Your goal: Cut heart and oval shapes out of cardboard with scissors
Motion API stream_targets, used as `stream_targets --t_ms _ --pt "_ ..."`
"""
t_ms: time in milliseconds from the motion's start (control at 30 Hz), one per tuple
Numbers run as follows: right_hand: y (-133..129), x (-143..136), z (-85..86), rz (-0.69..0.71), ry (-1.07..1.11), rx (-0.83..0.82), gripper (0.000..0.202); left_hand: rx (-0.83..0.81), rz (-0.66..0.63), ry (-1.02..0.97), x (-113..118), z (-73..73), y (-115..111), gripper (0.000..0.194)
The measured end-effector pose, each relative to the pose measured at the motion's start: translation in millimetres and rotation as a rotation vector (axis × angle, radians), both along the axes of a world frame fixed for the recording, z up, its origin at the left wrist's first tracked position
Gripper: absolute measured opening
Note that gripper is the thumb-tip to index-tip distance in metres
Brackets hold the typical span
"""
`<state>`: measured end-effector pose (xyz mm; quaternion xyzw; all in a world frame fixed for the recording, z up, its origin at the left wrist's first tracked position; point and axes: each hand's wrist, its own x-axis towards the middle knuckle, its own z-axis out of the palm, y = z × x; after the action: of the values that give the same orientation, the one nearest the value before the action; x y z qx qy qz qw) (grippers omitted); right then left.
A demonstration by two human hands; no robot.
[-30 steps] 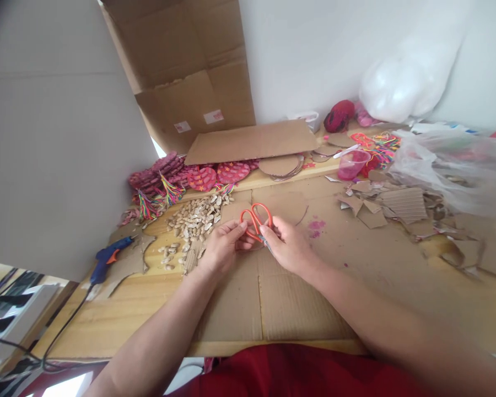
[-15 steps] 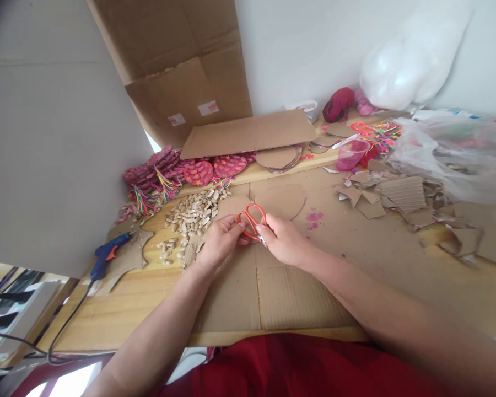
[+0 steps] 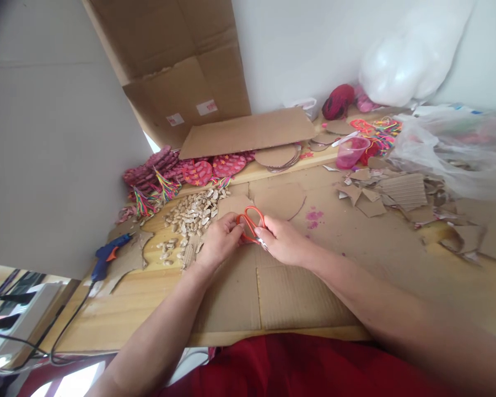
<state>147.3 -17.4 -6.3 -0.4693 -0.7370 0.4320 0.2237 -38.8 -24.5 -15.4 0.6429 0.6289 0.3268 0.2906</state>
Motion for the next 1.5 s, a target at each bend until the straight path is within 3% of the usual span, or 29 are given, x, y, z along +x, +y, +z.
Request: stream_targets --t_ms 367,467,567,667,967,1167,1333,1500 --pt "-2.4 -0.9 -4.5 0.034 0.042 -0.027 0.020 0.149 -0.048 0.283 -0.7 10.4 -3.8 0.013" --pt "-2.4 -1.3 -6.2 0.019 0.067 -0.054 0.026 0.117 -0.051 0.196 -3.2 9.1 -1.8 0.013" --pt "-0.7 -1.4 -7.6 0.006 0.211 -0.217 0.029 0.026 -0.050 0.021 -7.5 4.2 2.0 0.018" --pt "1.6 -1.4 -8.9 -0.006 0.359 -0.378 0.032 -0.043 -0.057 -0.132 -10.9 -0.1 5.2 0.011" --pt "3.7 -3.6 -10.7 -0.031 0.496 -0.390 0.035 -0.117 0.019 -0.349 -8.6 9.8 5.3 0.019" --pt "1.3 -0.7 -5.9 0.004 0.428 -0.403 0.034 0.050 -0.061 -0.111 -13.7 10.5 1.9 0.016" --pt "-4.3 -0.5 4.3 0.062 0.362 -0.241 0.039 0.181 -0.072 0.101 -9.1 10.4 -2.6 0.015" --pt "-0.4 0.5 -6.5 0.021 0.371 -0.191 0.049 0.238 -0.152 0.179 -0.9 10.0 -6.9 0.020"
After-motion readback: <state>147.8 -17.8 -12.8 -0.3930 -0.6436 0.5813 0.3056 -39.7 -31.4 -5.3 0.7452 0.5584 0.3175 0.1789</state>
